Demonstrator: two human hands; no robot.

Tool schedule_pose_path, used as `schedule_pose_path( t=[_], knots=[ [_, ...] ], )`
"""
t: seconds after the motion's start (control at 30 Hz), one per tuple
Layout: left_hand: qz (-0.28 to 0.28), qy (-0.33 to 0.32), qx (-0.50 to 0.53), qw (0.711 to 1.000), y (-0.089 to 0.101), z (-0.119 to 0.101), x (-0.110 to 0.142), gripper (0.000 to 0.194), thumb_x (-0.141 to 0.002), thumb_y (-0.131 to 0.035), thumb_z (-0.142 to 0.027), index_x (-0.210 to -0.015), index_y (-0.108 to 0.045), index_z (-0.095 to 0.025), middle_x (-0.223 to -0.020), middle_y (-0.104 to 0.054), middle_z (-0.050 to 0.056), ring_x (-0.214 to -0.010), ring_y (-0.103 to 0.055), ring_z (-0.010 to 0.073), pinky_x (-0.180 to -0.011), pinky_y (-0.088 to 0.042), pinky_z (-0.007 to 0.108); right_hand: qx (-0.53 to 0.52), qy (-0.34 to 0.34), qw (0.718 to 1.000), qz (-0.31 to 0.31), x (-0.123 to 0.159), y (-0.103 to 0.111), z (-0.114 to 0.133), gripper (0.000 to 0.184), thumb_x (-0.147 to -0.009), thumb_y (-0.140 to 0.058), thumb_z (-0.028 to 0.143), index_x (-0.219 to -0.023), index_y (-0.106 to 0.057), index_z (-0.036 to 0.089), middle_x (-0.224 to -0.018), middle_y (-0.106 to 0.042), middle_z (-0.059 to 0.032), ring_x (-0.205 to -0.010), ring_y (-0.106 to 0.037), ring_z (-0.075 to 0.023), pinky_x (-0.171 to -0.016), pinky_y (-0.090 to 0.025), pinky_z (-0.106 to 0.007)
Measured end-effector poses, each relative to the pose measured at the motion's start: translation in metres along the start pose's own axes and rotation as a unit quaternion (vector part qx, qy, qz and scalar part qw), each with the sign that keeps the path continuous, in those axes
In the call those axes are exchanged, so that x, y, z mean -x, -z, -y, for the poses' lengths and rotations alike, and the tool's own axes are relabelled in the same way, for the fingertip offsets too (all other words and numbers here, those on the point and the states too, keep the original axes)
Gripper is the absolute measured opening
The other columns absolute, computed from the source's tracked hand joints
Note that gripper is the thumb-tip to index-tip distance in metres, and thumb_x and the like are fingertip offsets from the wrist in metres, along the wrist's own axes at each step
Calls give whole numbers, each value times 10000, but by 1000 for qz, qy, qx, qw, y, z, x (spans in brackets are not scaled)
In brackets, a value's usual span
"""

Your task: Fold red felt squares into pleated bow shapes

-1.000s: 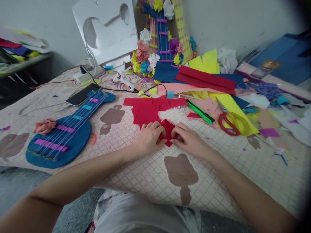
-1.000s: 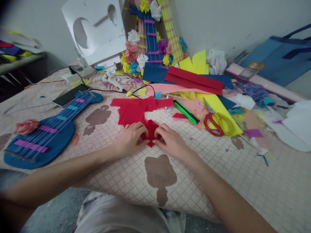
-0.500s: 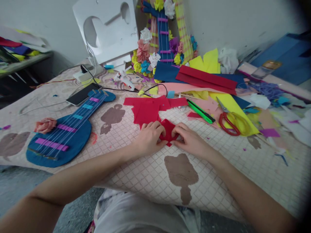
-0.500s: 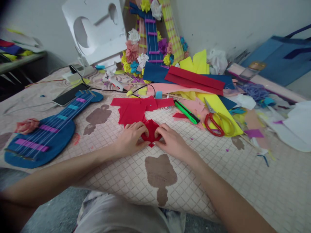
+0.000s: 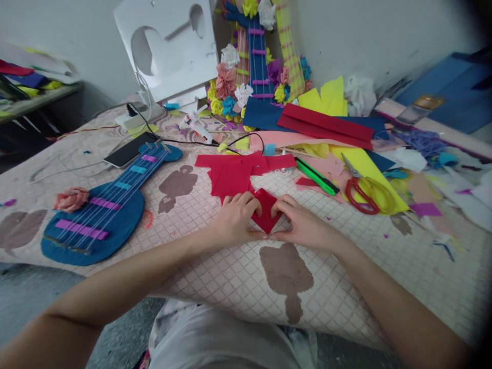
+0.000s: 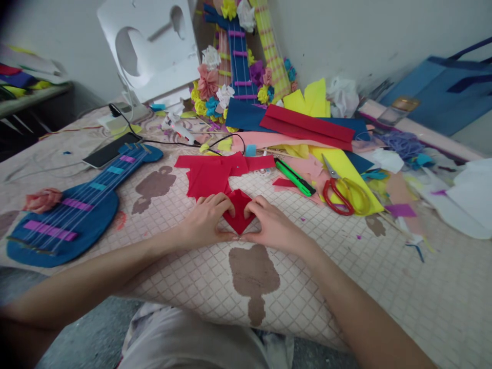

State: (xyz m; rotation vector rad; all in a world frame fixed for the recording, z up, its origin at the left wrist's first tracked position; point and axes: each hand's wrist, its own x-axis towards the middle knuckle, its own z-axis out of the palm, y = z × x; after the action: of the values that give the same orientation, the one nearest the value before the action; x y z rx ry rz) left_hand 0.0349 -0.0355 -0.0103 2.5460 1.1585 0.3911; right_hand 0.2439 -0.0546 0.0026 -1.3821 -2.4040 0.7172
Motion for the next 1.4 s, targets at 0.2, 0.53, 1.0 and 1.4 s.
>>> schedule_pose_path(
  t=[0.2, 0.53, 1.0, 1.4],
  knots=[
    [11, 16, 15, 1000, 2, 0, -2, 243, -808, -614, -403, -926, -554, -198, -1012, -559, 43, -972, -531, 241, -770, -362, 357, -32, -13, 999, -30, -1, -3, -6, 126, -851, -534, 241, -959, -473, 221, -931, -539, -27, -721, -521, -142, -638, -432, -284],
    [-5, 29, 8, 1000, -1, -3, -1, 184, -791, -613, -327, -910, -563, -196, -1010, -570, 44, -939, -543, 232, -765, -368, 363, 2, -17, 997, -79, -6, -16, -8, 54, -840, -498, 170, -820, -473, 213, -883, -518, -29, -760, -544, -159, -677, -437, -302],
    [-13, 25, 7, 1000, -2, -3, -1, 193, -795, -612, -346, -911, -563, -200, -1020, -572, 43, -952, -543, 238, -763, -369, 366, 37, -31, 993, -105, -7, -20, -5, 79, -836, -502, 160, -833, -451, 221, -881, -523, -27, -762, -551, -172, -672, -436, -308],
    [-7, 26, 4, 1000, -1, -4, -2, 180, -790, -612, -322, -911, -557, -200, -1010, -568, 45, -945, -543, 233, -763, -369, 354, -3, 8, 999, -37, -1, -10, -5, 134, -833, -544, 182, -952, -501, 227, -1007, -502, -47, -799, -563, -159, -713, -486, -318]
  ],
)
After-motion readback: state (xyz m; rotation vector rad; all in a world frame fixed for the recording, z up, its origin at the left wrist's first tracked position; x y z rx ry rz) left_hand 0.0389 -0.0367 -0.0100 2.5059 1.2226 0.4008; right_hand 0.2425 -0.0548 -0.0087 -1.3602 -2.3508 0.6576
